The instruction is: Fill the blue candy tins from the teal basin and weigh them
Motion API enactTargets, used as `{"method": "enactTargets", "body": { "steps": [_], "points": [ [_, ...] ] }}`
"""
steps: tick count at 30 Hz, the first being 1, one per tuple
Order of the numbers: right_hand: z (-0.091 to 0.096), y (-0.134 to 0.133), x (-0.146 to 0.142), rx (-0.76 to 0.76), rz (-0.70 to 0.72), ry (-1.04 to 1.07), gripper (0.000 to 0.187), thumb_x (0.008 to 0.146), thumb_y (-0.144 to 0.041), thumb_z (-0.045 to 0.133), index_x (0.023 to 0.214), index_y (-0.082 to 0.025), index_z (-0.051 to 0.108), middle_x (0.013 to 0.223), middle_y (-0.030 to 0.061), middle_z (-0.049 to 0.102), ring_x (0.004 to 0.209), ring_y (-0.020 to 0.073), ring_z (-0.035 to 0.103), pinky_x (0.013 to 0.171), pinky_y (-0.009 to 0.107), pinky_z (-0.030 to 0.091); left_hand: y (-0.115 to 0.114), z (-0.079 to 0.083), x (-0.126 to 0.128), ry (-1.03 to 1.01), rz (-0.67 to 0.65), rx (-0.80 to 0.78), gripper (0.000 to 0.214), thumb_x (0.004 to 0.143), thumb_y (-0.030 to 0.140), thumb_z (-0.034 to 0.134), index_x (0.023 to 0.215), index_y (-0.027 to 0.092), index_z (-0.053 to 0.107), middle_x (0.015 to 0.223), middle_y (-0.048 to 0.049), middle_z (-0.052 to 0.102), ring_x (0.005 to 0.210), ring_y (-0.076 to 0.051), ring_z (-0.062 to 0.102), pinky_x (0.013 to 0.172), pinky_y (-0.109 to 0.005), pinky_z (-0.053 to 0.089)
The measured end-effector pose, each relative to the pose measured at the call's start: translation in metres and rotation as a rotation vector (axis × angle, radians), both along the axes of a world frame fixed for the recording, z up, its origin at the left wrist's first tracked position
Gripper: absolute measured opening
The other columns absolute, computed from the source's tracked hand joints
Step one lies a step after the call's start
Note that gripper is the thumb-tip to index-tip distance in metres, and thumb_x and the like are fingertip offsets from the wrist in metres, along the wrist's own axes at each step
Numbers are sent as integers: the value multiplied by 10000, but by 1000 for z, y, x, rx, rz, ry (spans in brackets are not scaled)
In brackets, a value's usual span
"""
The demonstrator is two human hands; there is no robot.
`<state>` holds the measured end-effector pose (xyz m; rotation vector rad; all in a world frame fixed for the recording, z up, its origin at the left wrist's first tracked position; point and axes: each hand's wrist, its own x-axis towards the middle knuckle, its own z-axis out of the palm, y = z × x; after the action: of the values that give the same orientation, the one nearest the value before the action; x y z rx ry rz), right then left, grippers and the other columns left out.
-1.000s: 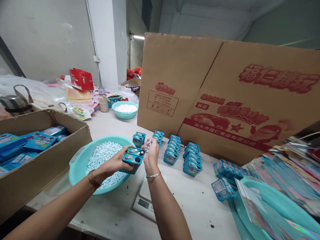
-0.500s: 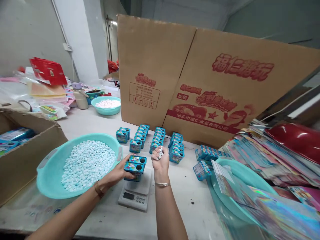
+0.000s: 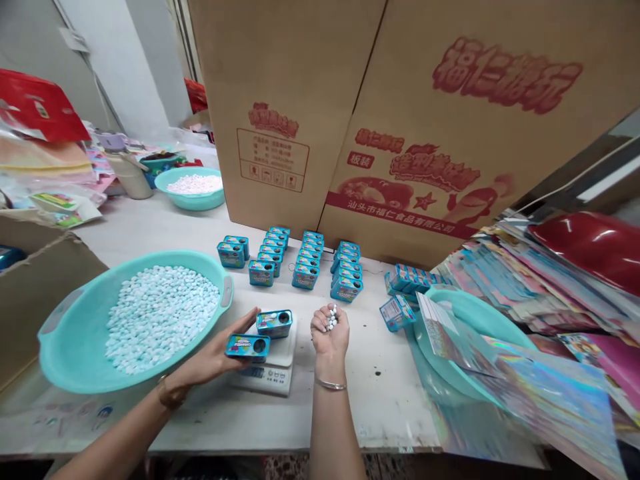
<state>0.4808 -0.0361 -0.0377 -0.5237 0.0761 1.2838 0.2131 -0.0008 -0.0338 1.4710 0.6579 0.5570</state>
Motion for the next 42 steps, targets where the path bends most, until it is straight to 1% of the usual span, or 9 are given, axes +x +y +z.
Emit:
{"method": "enactTargets", "body": {
  "steps": [4,10,15,21,25,29,32,36,42],
  "points": [
    [1,-2,-3,-41,-26,17,158,782,-112,500,709,-216,407,555,-87,364,408,53,351,353,129,301,-27,-3,-36,29,97,-75,806,746,266,776,1464,279,410,1567,-81,353,1431,-292,342,1174,-413,297],
    [15,5,-15,-77,-47,80,120,838,-133,446,745,-207,428,603,-66,429,461,51,422,387,127,343,-69,-35,-87,290,429,-86,412,742,404,762,1093,230,634,1213,-98,667,1123,-311,624,1016,-415,475],
    [30,17,-32,-85,-44,0,122,873,-194,431,753,-201,451,612,-67,419,439,43,380,380,137,321,-80,-50,-89,362,699,-70,471,699,491,766,1067,233,625,1117,-82,703,1053,-321,652,1011,-449,482],
    [37,27,-45,-105,-77,-196,111,845,-229,471,737,-206,458,625,-72,413,425,40,349,382,154,315,-80,-60,-84,338,699,-90,609,694,470,776,1215,215,589,1245,-96,659,1174,-335,606,1106,-493,406],
    [38,30,-49,-118,-112,-261,107,827,-234,492,730,-208,455,624,-74,419,427,41,346,399,163,329,-115,-68,-101,484,762,234,845,738,395,757,1472,262,359,1482,-117,454,1374,-382,407,1164,-554,299],
    [40,34,-53,-142,-148,-287,116,830,-223,482,718,-201,463,612,-73,432,423,40,338,404,172,324,-146,-55,-110,388,672,648,831,825,163,647,1504,420,241,1564,2,334,1398,-314,381,1188,-521,279],
    [41,36,-59,-149,-173,-331,118,824,-235,497,714,-202,472,610,-71,441,426,43,345,412,178,333,-130,-26,-88,307,534,692,846,818,129,647,1499,430,244,1558,11,343,1378,-296,409,1177,-472,313],
    [43,39,-66,-168,-194,-374,127,820,-243,502,701,-207,476,584,-70,439,433,55,360,440,188,375,-70,10,-23,217,389,455,775,813,233,685,1496,283,322,1543,-65,374,1423,-315,330,1205,-463,247],
    [40,40,-75,-130,-208,-491,153,822,-260,525,687,-198,490,570,-72,426,452,63,390,516,213,430,-16,8,66,204,420,552,703,786,166,656,1435,194,387,1392,-139,469,1321,-315,393,1130,-487,310]
  ]
}}
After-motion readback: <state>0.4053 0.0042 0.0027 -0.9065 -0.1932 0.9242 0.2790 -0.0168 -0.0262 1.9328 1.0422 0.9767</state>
